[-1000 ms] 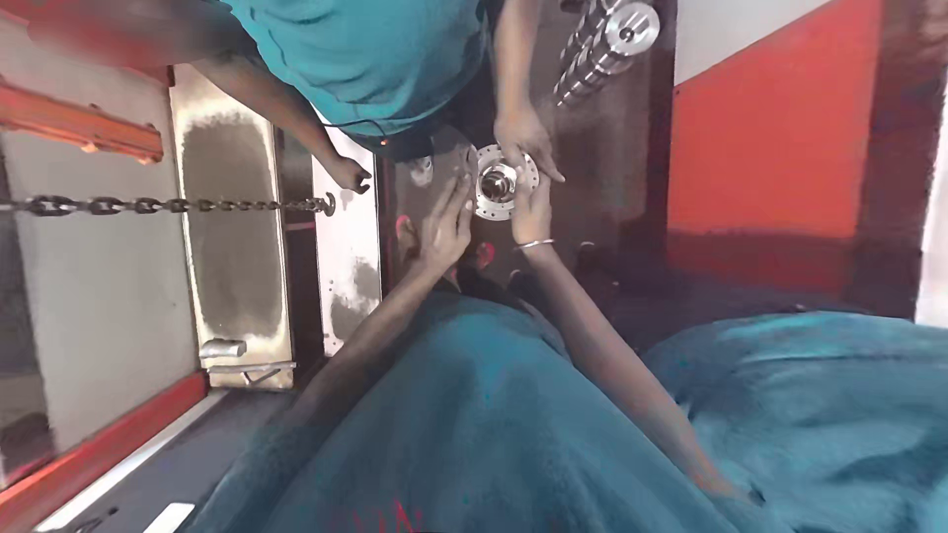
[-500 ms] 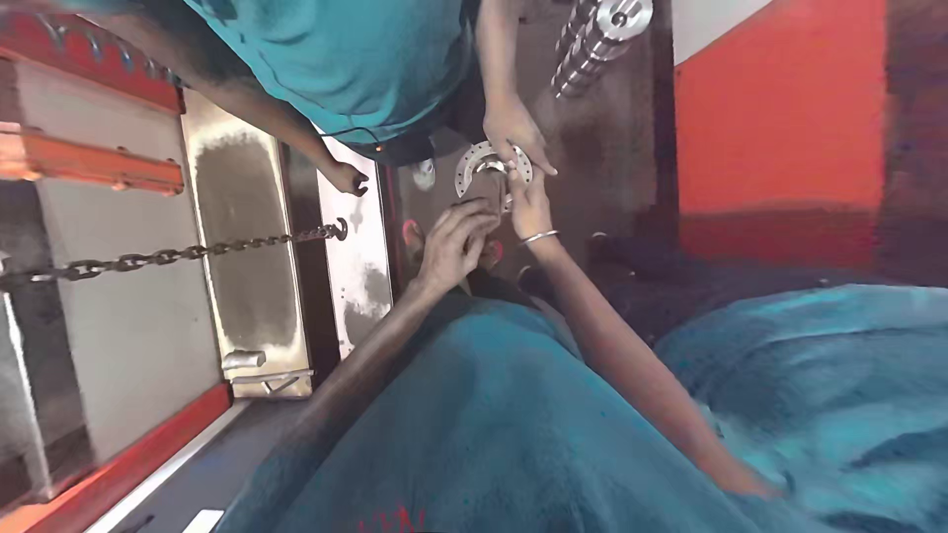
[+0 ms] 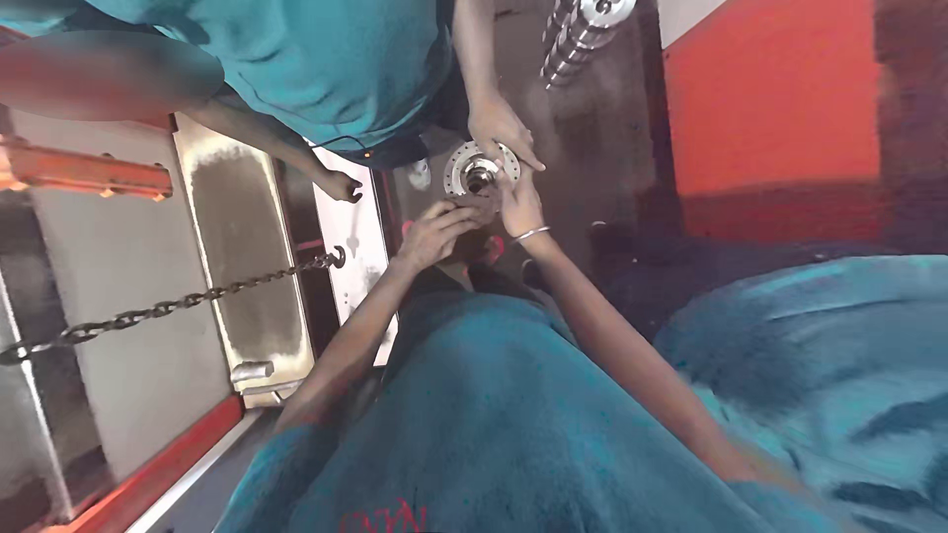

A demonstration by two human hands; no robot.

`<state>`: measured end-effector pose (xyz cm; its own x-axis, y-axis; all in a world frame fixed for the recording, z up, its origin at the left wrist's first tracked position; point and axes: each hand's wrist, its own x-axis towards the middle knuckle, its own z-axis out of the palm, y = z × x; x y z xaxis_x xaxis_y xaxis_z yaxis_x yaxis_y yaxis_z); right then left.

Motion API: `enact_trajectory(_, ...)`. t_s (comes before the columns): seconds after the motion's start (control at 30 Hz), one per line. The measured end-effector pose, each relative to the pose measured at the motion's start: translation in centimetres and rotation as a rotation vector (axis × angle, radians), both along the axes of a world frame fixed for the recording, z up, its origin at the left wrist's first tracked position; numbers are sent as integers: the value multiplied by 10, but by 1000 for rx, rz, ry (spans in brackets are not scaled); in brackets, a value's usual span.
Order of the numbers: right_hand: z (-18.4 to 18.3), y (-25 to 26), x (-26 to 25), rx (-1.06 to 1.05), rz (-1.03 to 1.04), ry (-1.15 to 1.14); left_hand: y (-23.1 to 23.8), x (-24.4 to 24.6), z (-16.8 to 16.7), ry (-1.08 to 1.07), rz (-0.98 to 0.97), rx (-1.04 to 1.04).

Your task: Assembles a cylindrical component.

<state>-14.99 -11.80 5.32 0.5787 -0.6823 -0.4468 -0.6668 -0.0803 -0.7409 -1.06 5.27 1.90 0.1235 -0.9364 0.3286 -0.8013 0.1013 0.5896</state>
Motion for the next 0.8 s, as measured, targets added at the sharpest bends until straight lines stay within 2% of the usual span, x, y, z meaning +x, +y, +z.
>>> enact_trajectory(0.1,5,1,3,26,-5,12,15,25,3,63,99,36)
enact_trajectory(0.2,-7,2,7,-14,-32,10,27,70,1,85,386,119)
enact_trajectory(0.23,-9,2,6,-17,-26,15,29,82,2,146,471,98)
enact_trajectory(0.3,-9,0,5,-23,-6,16,16,92,16,363,510,-20)
enact_trajectory(0.4,-3,4,1,-18,11,19,-14,64,35,707,489,-97)
enact_trajectory(0.47,-4,4,0,-37,12,5,-36,39,29,834,518,11)
enact_trajectory(0.5,-3,5,-2,-46,14,-3,-45,28,15,886,493,35)
enact_trajectory(0.57,-2,6,-1,-40,8,-9,-55,8,-9,922,500,-2)
enact_trajectory(0.67,-4,7,0,-24,-36,7,-54,-22,-18,871,648,7)
enact_trajectory(0.73,-8,5,3,-29,-48,2,-51,-46,-8,855,742,52)
enact_trajectory(0.8,-8,6,-2,1,-50,-5,-47,-76,17,1033,865,141)
